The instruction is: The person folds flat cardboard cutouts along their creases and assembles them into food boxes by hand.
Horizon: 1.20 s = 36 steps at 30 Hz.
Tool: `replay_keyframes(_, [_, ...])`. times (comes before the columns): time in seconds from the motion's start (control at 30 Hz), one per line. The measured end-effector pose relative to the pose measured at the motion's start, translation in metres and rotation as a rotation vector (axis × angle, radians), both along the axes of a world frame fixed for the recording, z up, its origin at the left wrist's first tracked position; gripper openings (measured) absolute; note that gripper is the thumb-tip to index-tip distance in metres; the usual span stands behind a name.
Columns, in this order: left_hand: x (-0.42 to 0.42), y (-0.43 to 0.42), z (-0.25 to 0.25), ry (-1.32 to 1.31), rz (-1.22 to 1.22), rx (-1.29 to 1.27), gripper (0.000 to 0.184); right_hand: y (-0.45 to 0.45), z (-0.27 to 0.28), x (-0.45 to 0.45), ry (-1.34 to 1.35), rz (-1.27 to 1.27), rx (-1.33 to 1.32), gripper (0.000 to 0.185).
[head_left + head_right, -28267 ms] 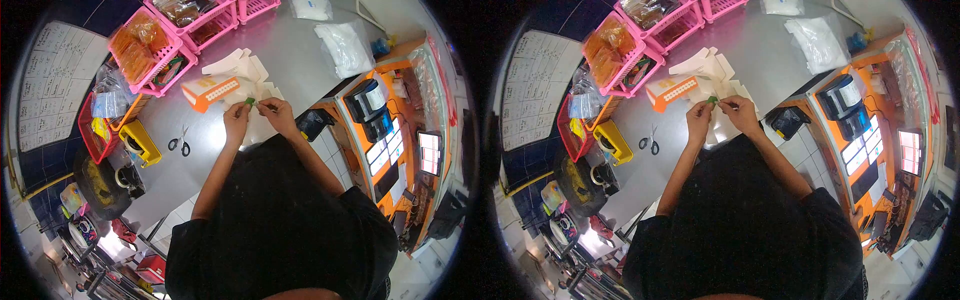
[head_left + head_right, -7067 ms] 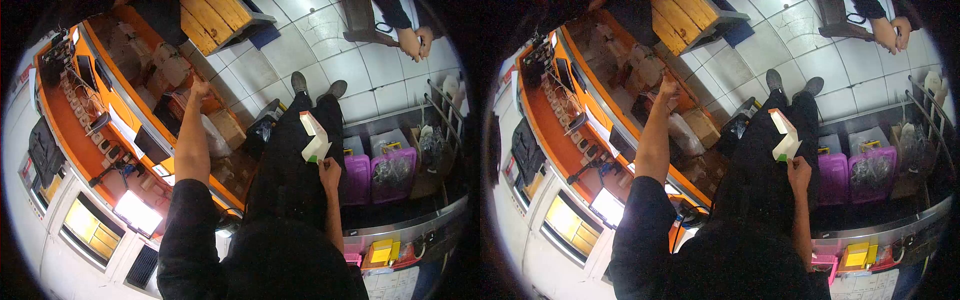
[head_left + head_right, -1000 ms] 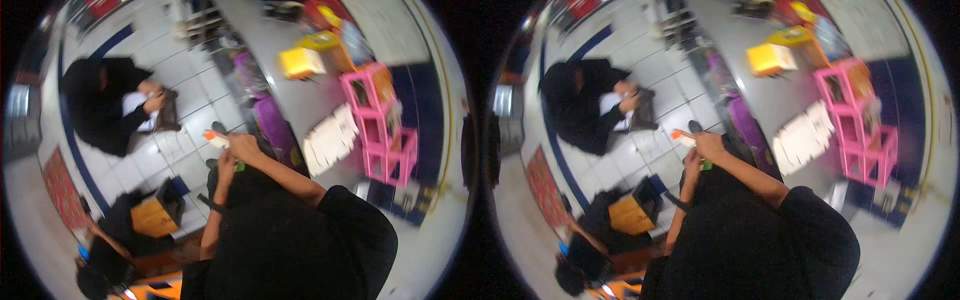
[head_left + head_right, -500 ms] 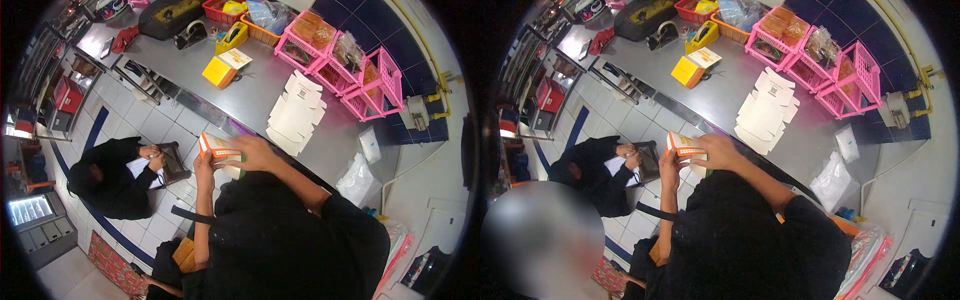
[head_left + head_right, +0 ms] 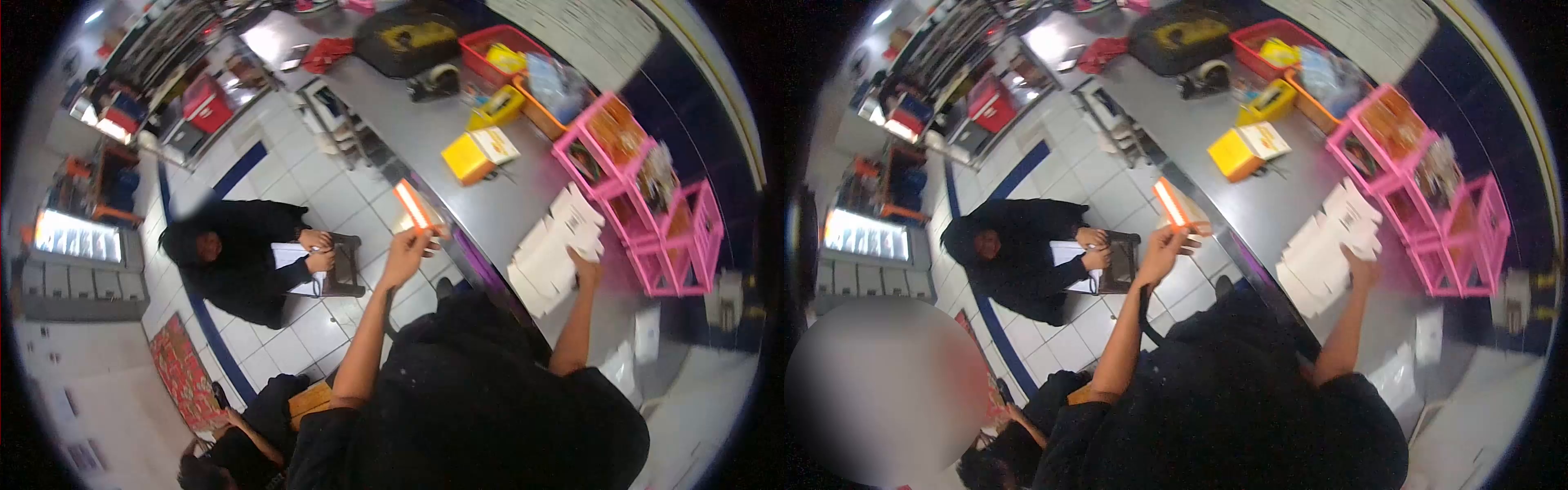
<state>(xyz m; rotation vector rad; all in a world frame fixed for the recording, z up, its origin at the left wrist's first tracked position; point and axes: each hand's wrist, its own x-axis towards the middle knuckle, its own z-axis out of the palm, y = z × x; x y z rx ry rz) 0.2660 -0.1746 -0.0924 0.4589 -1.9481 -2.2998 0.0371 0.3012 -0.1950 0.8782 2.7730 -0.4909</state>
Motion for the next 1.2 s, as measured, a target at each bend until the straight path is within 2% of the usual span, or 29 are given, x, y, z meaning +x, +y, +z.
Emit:
replay_keyframes(0.03, [-0.002, -0.003, 0.004, -0.024, 0.003, 0.002, 0.034, 0.008, -0.004, -0.008, -0.051, 0.028, -0.070, 0.123])
replay_keyframes(0.1, [-0.008, -0.011, 0.004, -0.034, 0.044, 0.044, 0.034, 0.017, -0.011, -0.010, 0.165, 0.261, -0.513, 0.105])
replay_keyframes(0.17, [-0.014, -0.018, 0.000, -0.042, 0.087, 0.079, 0.034, 0.043, -0.062, -0.034, 0.200, 0.336, -0.608, 0.086])
replay_keyframes(0.23, [-0.018, -0.024, 0.000, -0.078, 0.116, 0.090, 0.034, 0.016, -0.022, -0.020, 0.045, 0.088, -0.106, 0.076])
replay_keyframes(0.3, [-0.026, -0.031, 0.001, -0.095, 0.153, 0.116, 0.035, 0.005, -0.006, -0.011, 0.110, 0.030, -0.291, 0.067])
replay_keyframes(0.4, [-0.031, -0.044, -0.005, -0.083, 0.242, 0.191, 0.038, -0.019, 0.022, 0.019, 0.463, 0.031, -0.813, 0.055])
replay_keyframes(0.5, [-0.040, -0.065, -0.010, -0.051, 0.324, 0.229, 0.040, -0.010, 0.024, 0.016, 0.500, 0.081, -0.832, 0.058])
replay_keyframes(0.6, [-0.044, -0.084, -0.006, -0.015, 0.396, 0.196, 0.039, -0.048, 0.106, 0.033, 0.632, 0.234, -0.825, 0.067])
replay_keyframes(0.67, [-0.049, -0.098, 0.001, -0.006, 0.391, 0.144, 0.039, -0.072, 0.160, 0.032, 0.667, 0.356, -0.695, 0.071])
replay_keyframes(0.73, [-0.055, -0.108, 0.009, -0.004, 0.403, 0.127, 0.039, -0.081, 0.178, 0.023, 0.662, 0.456, -0.514, 0.077])
replay_keyframes(0.83, [-0.065, -0.122, 0.008, 0.002, 0.412, 0.126, 0.040, -0.117, 0.205, 0.012, 0.608, 0.427, -0.596, 0.068])
replay_keyframes(0.9, [-0.072, -0.125, 0.021, 0.036, 0.392, 0.083, 0.040, -0.111, 0.173, -0.003, 0.579, 0.375, -0.715, 0.072])
replay_keyframes(0.93, [-0.074, -0.127, 0.022, 0.030, 0.374, 0.046, 0.039, -0.125, 0.178, -0.002, 0.559, 0.392, -0.772, 0.069])
replay_keyframes(0.97, [-0.077, -0.129, 0.023, 0.032, 0.356, 0.007, 0.039, -0.115, 0.149, -0.010, 0.536, 0.308, -0.797, 0.068])
replay_keyframes(1.03, [-0.080, -0.121, 0.039, 0.078, 0.329, -0.012, 0.040, -0.110, 0.127, -0.008, 0.375, 0.144, -0.937, 0.065])
replay_keyframes(1.1, [-0.083, -0.114, 0.043, 0.124, 0.290, -0.022, 0.043, -0.108, 0.108, -0.003, 0.377, 0.115, -1.010, 0.062])
replay_keyframes(1.2, [-0.079, -0.096, 0.047, 0.159, 0.244, 0.000, 0.043, -0.080, 0.063, -0.005, 0.160, 0.015, -1.053, 0.058])
